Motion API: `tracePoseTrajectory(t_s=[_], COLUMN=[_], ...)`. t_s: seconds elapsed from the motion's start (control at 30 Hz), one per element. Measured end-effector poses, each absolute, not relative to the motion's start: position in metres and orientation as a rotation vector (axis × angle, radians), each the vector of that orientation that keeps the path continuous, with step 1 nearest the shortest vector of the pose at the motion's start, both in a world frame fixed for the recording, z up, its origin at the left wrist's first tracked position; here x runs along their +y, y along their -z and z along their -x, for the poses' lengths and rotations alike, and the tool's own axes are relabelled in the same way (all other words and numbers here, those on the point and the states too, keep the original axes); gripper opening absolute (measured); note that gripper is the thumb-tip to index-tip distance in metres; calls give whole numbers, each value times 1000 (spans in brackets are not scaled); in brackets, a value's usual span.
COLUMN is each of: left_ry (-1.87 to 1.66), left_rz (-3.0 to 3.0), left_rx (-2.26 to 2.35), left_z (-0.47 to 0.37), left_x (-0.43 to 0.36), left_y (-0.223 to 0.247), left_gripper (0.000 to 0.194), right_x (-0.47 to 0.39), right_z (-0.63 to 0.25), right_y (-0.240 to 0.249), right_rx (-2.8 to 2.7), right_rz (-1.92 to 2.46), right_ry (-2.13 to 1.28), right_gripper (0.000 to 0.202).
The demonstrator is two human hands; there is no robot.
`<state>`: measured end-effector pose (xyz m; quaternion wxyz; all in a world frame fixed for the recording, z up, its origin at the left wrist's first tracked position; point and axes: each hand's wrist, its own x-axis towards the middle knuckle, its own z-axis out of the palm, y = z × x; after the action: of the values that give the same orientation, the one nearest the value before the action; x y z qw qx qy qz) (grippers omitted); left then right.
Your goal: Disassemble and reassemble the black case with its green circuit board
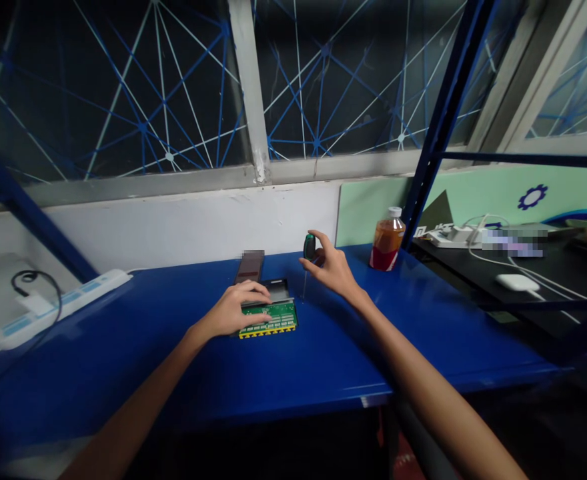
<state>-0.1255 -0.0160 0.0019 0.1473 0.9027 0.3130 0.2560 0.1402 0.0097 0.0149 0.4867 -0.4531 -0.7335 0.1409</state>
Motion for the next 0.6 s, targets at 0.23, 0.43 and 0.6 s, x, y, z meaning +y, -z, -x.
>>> tracePoseTrajectory(t_s=[0.23, 0.43, 0.6], left_ry=[-866, -949, -963], left_rz=[-2443, -2392, -2432], left_rx=[885, 959, 1024], left_z=[116, 105, 98], left_x=[-21, -19, -19], left_y=[-1, 9, 17], left_gripper=[18, 17, 20], right_x=[6, -1, -5], right_z=[-130, -117, -108], right_y=[-16, -18, -13], right_rx=[-1563, -1439, -1404], right_rz=[975, 862, 858], right_ry=[-572, -718, -680], right_gripper=[72, 75, 75])
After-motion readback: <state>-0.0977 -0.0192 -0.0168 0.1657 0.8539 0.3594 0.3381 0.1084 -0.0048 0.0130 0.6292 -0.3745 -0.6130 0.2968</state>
